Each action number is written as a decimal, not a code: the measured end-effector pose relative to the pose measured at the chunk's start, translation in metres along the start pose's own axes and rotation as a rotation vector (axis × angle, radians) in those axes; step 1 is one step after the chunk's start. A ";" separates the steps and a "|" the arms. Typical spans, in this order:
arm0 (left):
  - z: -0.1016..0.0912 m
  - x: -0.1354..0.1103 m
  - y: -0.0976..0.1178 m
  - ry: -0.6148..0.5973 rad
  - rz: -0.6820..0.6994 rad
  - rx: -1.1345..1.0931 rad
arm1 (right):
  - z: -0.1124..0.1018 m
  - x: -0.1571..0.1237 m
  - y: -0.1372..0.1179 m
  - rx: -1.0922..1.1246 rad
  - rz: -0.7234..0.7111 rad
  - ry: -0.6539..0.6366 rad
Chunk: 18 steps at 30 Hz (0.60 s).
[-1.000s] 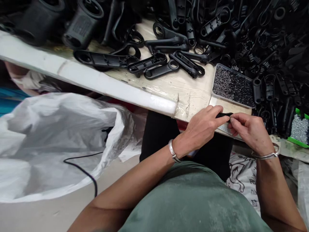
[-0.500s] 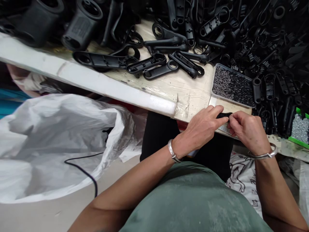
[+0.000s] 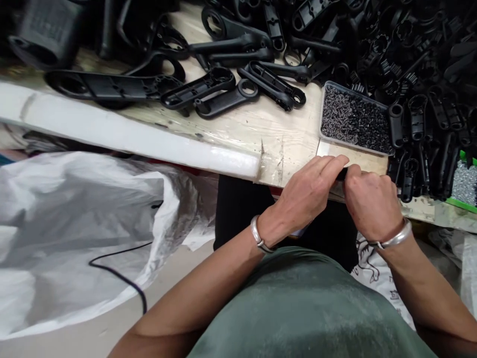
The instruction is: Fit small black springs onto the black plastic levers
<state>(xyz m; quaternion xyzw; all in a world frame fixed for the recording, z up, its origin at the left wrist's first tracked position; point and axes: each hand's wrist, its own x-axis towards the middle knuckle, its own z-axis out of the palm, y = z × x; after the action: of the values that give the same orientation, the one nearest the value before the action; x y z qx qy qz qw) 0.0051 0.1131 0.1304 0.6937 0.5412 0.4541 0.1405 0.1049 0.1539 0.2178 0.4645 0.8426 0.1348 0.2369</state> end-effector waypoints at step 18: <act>0.012 -0.011 0.026 0.410 0.023 -0.019 | 0.054 -0.021 0.020 2.242 0.217 0.226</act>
<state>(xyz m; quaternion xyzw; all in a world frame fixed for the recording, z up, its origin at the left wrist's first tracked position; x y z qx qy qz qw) 0.0310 0.0975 0.1367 0.5915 0.5462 0.5924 0.0286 0.1575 0.1468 0.1863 0.4708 0.4601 -0.6355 -0.4035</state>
